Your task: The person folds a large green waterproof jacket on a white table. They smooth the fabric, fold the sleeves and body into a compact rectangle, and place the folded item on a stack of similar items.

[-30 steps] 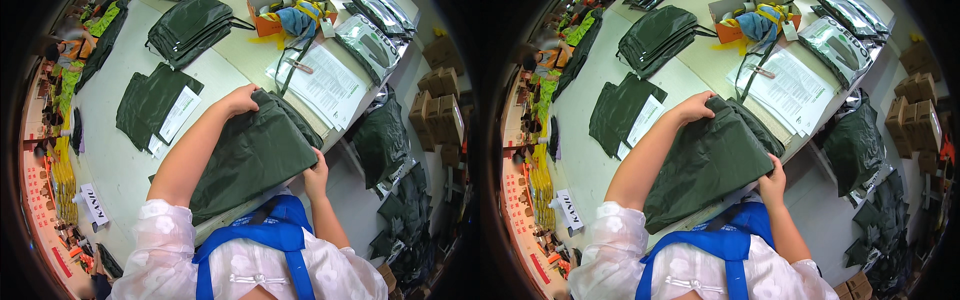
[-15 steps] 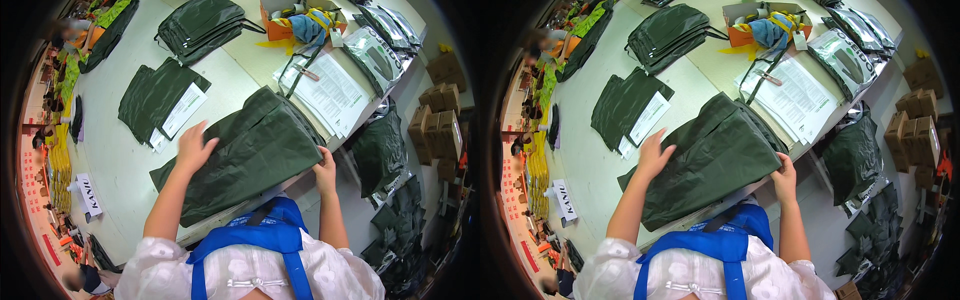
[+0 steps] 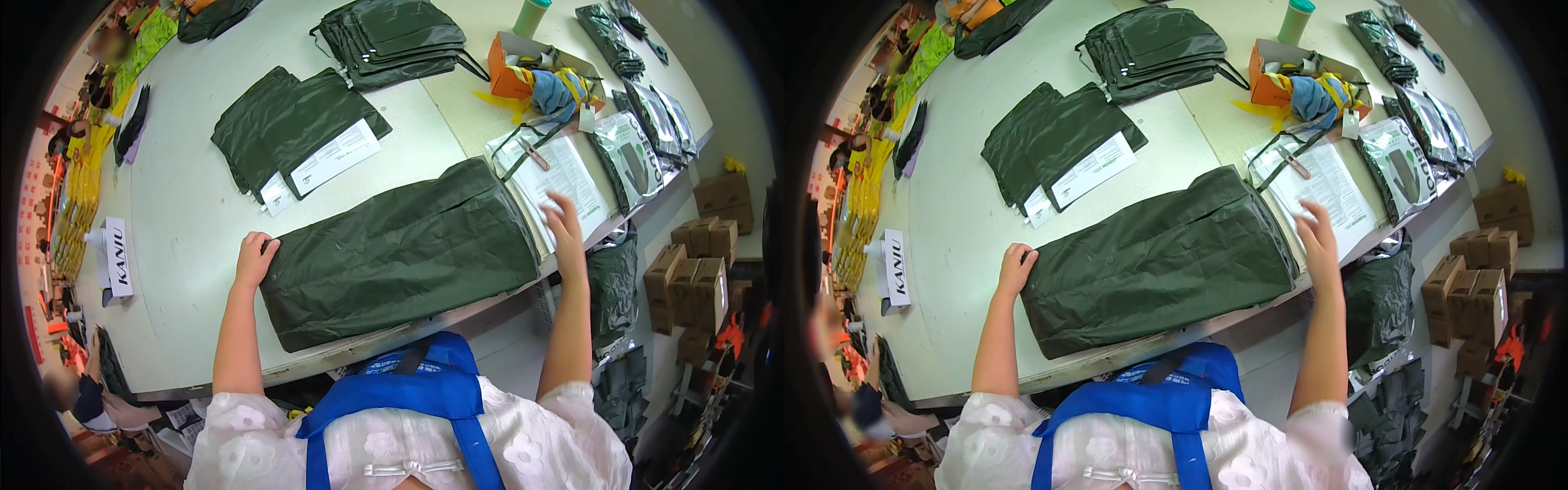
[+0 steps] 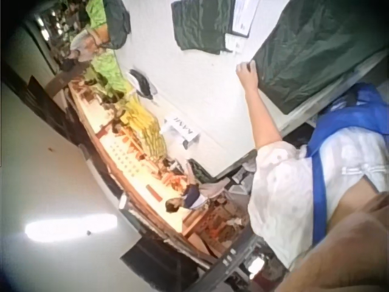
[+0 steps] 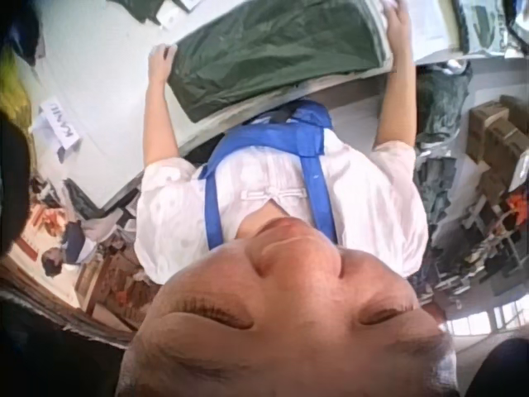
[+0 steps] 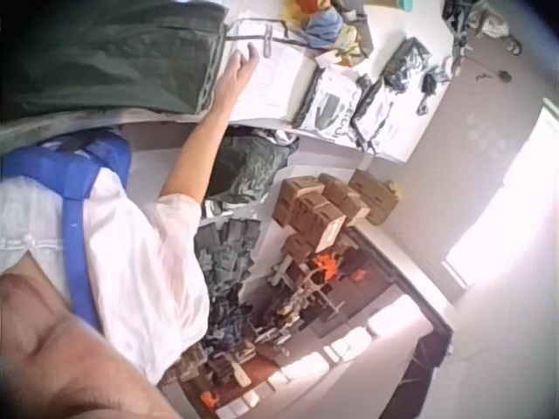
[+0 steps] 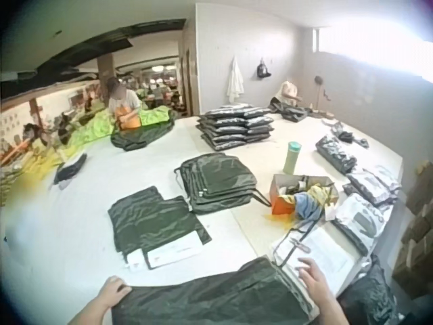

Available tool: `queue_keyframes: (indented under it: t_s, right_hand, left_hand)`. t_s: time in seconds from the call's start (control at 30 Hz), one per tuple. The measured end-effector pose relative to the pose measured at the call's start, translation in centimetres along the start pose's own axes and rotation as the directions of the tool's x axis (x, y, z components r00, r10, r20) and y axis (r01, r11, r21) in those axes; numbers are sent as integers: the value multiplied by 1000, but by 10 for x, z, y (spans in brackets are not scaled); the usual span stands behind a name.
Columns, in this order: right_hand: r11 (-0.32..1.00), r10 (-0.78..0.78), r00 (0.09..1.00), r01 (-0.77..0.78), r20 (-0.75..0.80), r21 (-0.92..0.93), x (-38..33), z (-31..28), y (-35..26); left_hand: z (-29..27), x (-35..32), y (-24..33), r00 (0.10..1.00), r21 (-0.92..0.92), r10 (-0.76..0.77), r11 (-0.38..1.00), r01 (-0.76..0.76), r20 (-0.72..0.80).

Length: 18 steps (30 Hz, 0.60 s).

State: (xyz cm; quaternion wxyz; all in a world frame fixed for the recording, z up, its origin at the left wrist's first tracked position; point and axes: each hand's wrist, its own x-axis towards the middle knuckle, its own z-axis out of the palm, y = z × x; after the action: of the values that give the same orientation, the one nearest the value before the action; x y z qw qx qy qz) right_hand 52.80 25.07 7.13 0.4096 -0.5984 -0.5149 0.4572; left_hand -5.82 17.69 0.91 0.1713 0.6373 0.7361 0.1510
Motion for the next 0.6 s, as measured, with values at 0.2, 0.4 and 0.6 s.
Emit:
queue_keyframes:
  t_s: [0.2,0.4,0.6]
  right_hand:
    - [973,-176,934,214,310,-92,131,94,17]
    - [518,-444,862,469,243,-715,121,108,3]
    - [525,-498,855,427,141,-737,129,106,30]
  left_hand:
    - [4,3,1,993,-48,66,996,-71,-100]
    - [6,-10,2,992,-23,-107,994,105,-68]
    - [16,-19,14,980,121,-114,984,134,-160]
